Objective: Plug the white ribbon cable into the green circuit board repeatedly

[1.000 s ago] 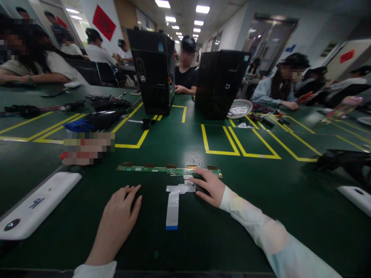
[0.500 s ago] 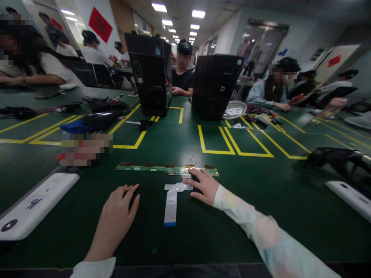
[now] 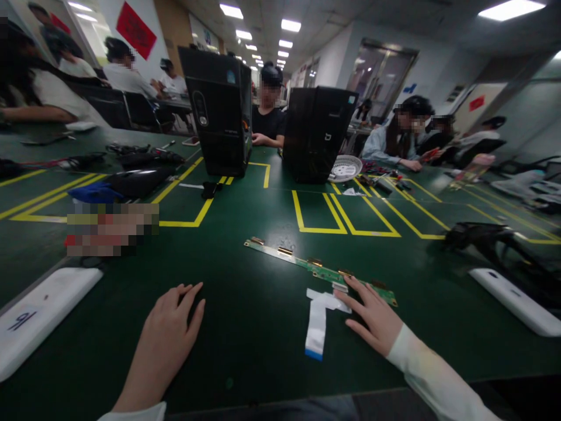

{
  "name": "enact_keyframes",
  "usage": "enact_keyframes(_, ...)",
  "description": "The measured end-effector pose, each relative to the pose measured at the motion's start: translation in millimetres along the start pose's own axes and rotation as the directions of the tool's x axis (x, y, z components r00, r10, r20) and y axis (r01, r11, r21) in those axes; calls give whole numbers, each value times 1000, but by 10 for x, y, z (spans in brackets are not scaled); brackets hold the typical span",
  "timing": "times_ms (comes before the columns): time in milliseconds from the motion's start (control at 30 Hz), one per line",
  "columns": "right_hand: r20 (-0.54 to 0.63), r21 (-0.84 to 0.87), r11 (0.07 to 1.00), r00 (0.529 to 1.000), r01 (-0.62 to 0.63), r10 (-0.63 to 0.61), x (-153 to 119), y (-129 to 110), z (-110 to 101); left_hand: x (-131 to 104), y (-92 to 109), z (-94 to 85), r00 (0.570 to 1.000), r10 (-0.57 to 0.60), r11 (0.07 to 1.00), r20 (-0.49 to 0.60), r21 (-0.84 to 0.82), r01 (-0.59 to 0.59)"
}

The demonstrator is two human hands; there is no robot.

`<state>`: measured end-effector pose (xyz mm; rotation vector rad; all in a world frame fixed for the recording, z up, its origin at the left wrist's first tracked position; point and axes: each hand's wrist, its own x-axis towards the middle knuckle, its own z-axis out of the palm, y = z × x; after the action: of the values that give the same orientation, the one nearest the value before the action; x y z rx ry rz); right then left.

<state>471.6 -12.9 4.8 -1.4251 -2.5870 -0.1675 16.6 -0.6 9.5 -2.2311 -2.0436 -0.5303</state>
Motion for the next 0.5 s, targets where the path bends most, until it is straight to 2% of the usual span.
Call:
enact_keyframes(133, -31, -24, 987, 987, -157, 156, -500, 102, -61, -9, -27, 25, 1000, 6, 1000, 11, 5, -7)
enact_keyframes(267, -65, -31, 957, 956, -290, 288, -922, 111, -56, -22, -52, 54, 1000, 11, 1000, 3, 12, -11)
enact_keyframes(367, -85, -71, 899, 900, -433, 427, -1163, 128, -7, -25, -73, 66, 1000, 18, 1000, 5, 16, -18)
enact_keyframes(500, -162, -145, 776, 788, -614, 594, -1407, 253, 69, -14, -93, 71, 999, 35, 999, 2, 31, -35)
